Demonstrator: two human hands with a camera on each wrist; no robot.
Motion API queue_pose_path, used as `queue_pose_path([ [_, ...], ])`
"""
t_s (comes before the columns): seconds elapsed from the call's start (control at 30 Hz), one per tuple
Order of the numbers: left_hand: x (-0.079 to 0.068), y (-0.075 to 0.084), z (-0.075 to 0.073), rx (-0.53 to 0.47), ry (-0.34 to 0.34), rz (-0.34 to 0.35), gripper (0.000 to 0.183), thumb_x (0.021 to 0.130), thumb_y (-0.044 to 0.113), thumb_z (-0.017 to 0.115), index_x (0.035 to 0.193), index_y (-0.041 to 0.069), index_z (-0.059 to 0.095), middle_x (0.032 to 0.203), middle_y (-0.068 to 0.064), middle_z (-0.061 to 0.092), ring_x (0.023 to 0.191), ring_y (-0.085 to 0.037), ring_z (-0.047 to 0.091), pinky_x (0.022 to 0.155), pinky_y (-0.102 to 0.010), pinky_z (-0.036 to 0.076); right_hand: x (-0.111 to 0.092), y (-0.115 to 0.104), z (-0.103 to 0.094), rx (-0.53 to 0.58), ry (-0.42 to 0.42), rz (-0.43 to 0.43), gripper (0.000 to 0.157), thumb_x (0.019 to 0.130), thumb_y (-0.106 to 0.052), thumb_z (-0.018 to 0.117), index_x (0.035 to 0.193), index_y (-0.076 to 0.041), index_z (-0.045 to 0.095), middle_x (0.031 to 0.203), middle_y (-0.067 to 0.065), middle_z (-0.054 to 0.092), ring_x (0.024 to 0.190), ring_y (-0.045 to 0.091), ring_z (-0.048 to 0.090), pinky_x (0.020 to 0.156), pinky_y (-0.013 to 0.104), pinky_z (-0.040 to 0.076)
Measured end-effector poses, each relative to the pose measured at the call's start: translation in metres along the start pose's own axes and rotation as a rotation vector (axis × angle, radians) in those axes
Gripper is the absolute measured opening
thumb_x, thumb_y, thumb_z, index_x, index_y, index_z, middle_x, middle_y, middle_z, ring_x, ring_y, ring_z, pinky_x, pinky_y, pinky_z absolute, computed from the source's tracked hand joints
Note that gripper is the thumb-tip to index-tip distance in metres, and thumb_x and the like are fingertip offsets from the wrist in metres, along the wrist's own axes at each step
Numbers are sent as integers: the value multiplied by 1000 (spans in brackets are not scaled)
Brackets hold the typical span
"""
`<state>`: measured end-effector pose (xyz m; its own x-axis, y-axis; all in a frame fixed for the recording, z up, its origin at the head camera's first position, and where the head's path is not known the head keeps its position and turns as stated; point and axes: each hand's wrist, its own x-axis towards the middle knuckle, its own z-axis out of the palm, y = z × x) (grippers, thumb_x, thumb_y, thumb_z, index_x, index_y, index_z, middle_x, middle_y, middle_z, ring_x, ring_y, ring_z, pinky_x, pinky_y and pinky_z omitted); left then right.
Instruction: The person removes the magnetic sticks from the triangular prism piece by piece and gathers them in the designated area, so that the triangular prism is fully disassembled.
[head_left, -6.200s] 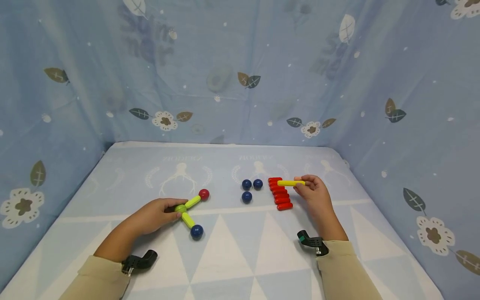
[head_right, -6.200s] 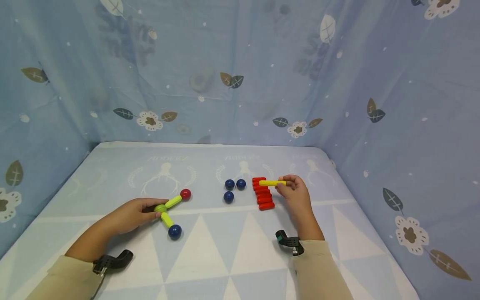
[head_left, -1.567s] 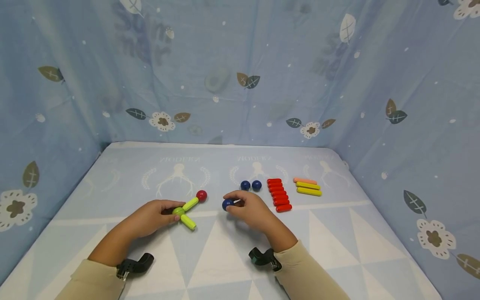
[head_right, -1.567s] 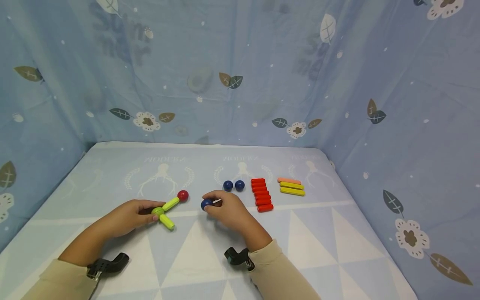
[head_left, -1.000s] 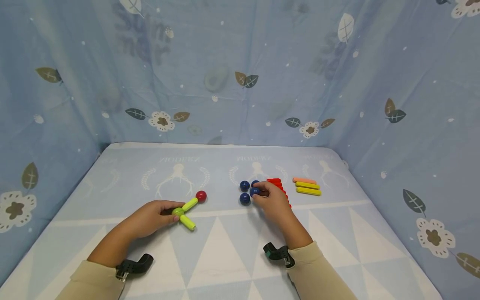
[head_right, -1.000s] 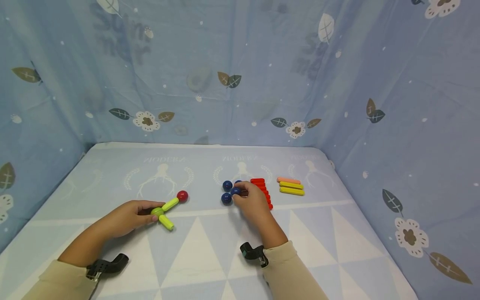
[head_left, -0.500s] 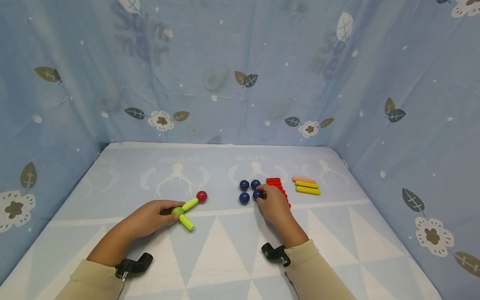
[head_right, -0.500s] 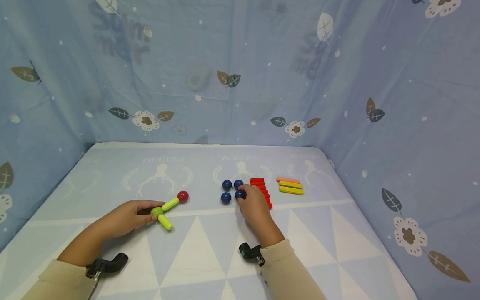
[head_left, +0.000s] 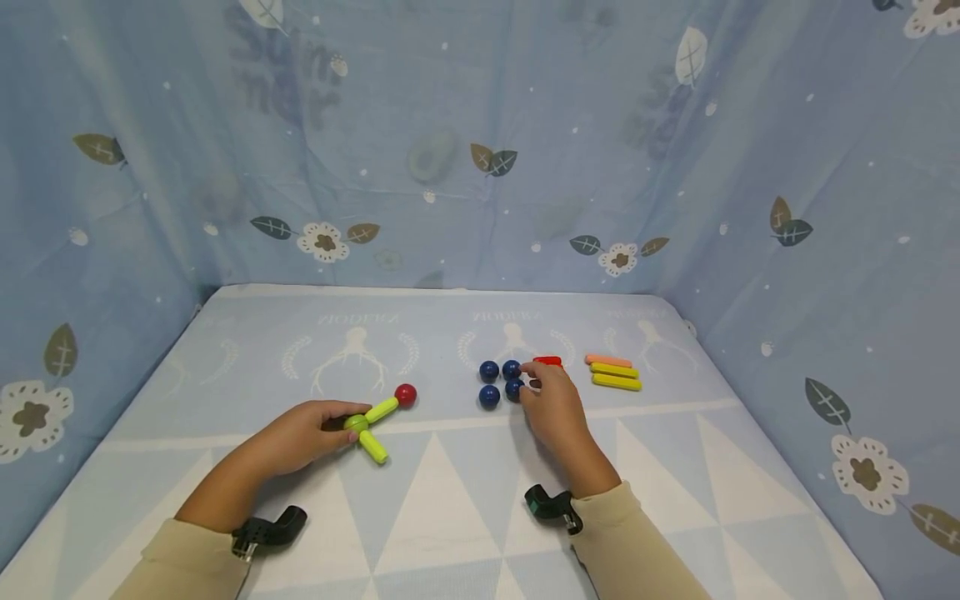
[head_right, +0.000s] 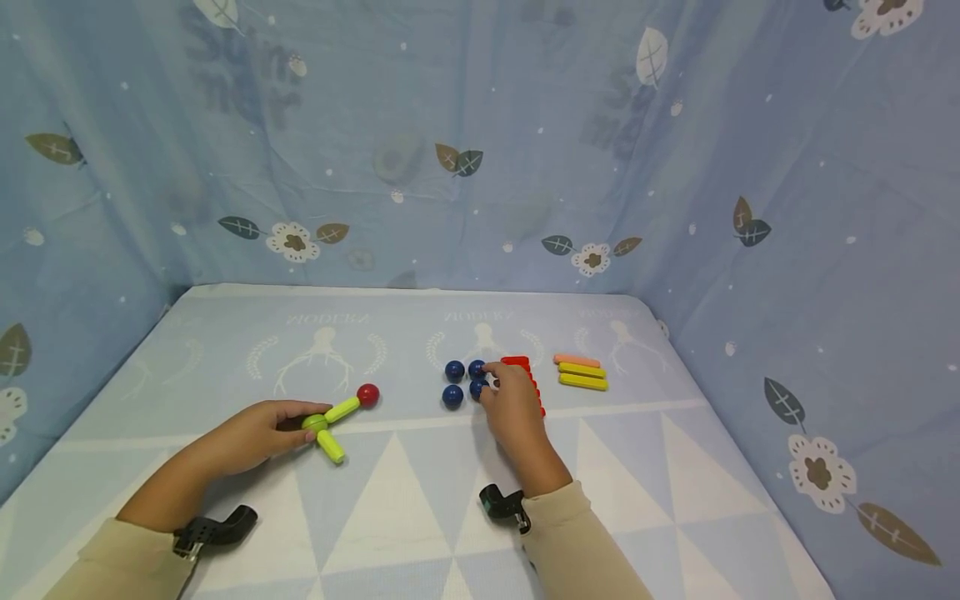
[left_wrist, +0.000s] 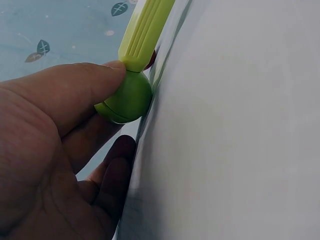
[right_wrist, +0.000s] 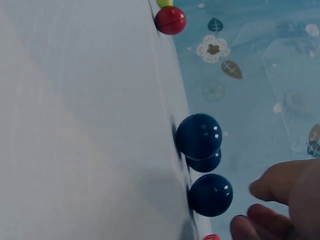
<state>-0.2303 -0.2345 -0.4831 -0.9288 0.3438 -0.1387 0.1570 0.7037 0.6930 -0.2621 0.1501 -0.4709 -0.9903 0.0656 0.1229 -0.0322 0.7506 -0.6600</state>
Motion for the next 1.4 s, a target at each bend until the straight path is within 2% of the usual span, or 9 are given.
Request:
queue_pose_path([
  [0.1,1,1,-1,-2,-5,4,49,99,38,72,146,25,64,150,-12,59,144,-41,47,113,-65,40,-7,-9,0,95,29,-8,33,99,-15,70,132,-14,70,129,6,66,117,21,66,100,42,57],
  [0.17,1,2,-1,-1,-9,0,50,99,39,73,146,26,64,150,-12,59,144,-41,47,113,-65,40,-14,-19,2,185,-6,-1,30,99,-16,72,129,-15,72,126,4,68,113,21,66,95,40,59],
  [0.37,-1,4,-2,7,-11,13,50,99,39,72,146,24,64,149,-13,60,143,-43,48,112,-65,40,-44,-56,20,344,-271,-41,25,99,-19,73,124,-19,73,117,-3,70,105,19,64,85,34,59],
  [0.53,0,2,-4,-2,4,6,49,98,38,74,145,25,65,147,-12,61,140,-39,51,112,-64,41,-58,-75,41,355,-437,-91,21,98,-17,74,119,-18,74,109,-7,70,96,13,66,76,31,58],
  [0.67,0,-1,-4,-19,4,9,49,98,37,74,144,24,66,146,-12,62,139,-37,52,112,-64,41,-61,-81,56,318,-507,-112,21,97,-19,76,118,-18,73,108,-6,70,92,9,65,73,28,56],
  [0.87,-1,0,-1,-45,6,17,48,98,35,75,143,21,67,145,-11,64,139,-36,54,111,-62,43,-61,-86,72,281,-542,-144,24,94,-20,79,116,-19,73,104,-8,69,93,6,65,77,27,56],
  [1.1,-2,1,-2,-13,13,18,48,98,37,74,142,21,67,143,-12,65,137,-36,56,108,-62,45,-62,-92,81,224,-562,-139,28,91,-26,83,117,-24,70,102,-13,70,93,2,65,82,28,55],
  [1.3,1,0,0,1,23,20,48,97,39,74,142,21,68,143,-12,65,135,-35,57,107,-63,45,-59,-94,83,352,-658,-55,37,92,-23,82,124,-23,64,99,-10,74,84,8,69,72,29,55],
  [1.4,2,0,1,-2,28,6,48,97,39,75,141,22,68,141,-10,67,132,-31,59,107,-61,47,-58,-94,84,426,-709,-49,36,93,-21,81,124,-21,63,96,-6,74,81,11,71,72,29,55],
])
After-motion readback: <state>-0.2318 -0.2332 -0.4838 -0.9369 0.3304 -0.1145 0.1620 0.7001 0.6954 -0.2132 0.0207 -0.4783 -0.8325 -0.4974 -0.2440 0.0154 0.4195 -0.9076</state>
